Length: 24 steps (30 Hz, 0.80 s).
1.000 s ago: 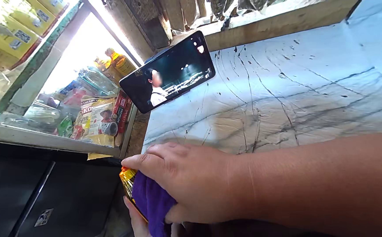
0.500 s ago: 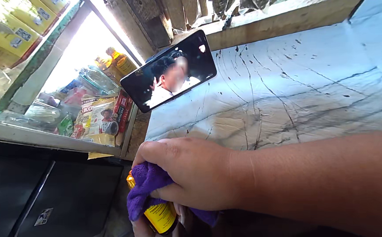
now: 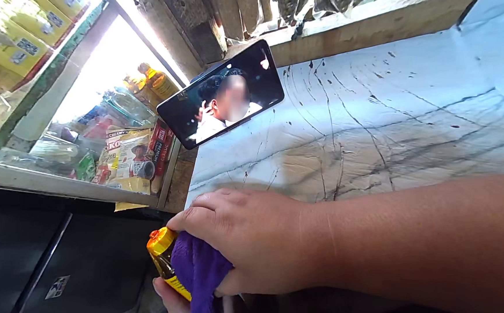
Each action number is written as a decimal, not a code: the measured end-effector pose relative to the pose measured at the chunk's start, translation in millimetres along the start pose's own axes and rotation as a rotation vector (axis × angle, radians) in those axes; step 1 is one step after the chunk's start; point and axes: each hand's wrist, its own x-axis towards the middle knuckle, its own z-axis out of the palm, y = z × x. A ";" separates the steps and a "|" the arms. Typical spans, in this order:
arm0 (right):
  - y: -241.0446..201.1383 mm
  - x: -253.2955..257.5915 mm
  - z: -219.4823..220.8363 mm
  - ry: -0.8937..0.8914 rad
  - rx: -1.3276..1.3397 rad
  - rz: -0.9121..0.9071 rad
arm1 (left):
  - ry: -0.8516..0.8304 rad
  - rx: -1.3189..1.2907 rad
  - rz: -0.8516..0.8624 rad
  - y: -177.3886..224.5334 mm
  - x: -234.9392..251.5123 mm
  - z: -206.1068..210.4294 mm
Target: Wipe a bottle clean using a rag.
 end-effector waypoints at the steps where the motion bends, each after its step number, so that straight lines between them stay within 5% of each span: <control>1: 0.5 -0.1 0.4 0.017 0.014 -0.004 | 0.092 0.021 0.008 -1.8 -0.4 3.3; 11: -1.3 0.9 -8.3 0.009 0.135 0.084 | 0.058 0.279 0.027 -5.0 -6.4 6.2; 18: 3.8 2.5 -2.4 0.022 0.092 0.013 | 0.083 0.135 -0.039 -4.7 -14.2 -11.0; 24: -0.4 -0.1 1.2 -0.013 -0.030 0.001 | 0.170 0.351 0.117 6.9 -6.7 -3.6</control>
